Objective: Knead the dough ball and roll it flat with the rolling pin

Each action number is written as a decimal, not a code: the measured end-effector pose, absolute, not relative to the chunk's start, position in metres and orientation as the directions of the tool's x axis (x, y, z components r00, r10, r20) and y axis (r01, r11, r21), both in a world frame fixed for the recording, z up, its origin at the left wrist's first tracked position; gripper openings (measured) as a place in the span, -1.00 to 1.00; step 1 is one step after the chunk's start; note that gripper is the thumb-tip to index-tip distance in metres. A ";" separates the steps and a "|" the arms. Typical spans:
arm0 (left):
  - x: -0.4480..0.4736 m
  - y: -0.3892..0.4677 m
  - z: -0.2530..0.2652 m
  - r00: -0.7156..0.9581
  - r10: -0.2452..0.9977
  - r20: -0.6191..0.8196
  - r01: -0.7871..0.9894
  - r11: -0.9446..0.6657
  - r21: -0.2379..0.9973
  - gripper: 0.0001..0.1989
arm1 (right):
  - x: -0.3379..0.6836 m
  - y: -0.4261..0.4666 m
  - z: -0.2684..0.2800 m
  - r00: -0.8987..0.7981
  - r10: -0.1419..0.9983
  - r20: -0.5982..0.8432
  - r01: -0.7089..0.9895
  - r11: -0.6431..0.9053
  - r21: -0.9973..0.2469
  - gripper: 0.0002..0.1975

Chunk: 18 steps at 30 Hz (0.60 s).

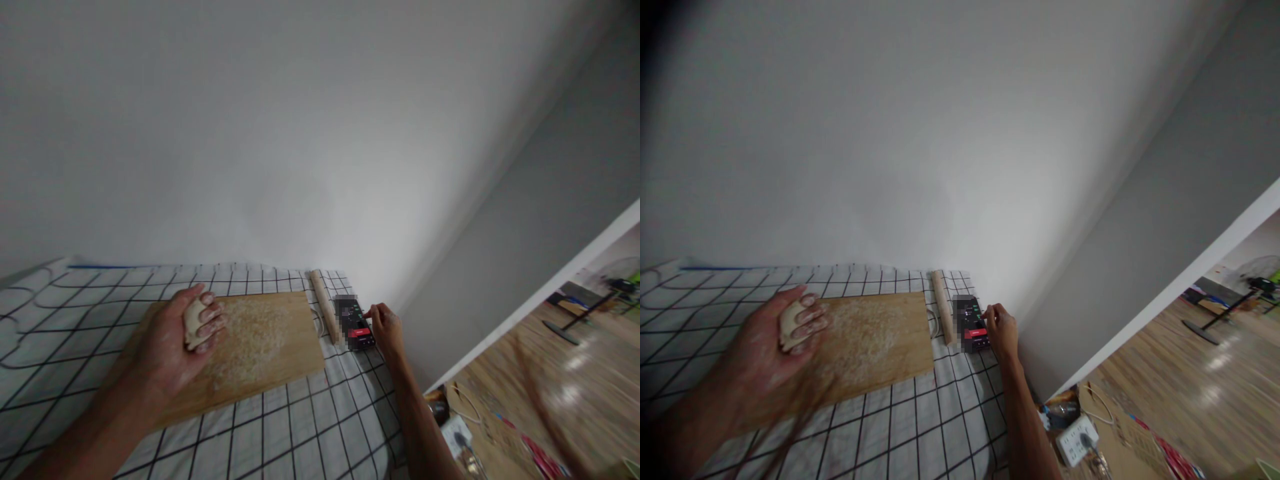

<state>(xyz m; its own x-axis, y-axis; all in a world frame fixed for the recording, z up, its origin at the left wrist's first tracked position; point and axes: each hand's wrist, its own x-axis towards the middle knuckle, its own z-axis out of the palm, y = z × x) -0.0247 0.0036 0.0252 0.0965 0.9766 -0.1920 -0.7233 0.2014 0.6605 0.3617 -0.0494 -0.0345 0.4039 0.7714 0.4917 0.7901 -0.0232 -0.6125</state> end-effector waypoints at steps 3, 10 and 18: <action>-0.025 0.005 0.023 0.127 0.976 -0.178 -0.724 0.214 0.656 -0.81 | 0.364 -0.049 -0.036 0.410 0.773 0.484 0.790 -0.036 -0.612 -0.55; -0.016 0.000 0.029 0.085 0.990 -0.110 -0.768 0.135 0.626 -0.75 | 0.366 -0.048 -0.037 0.419 0.775 0.474 0.788 -0.051 -0.614 -0.54; -0.020 -0.002 0.030 0.003 0.987 -0.163 -0.793 0.101 0.601 -0.89 | 0.359 -0.049 -0.034 0.324 0.835 0.445 0.760 0.050 -0.647 -0.55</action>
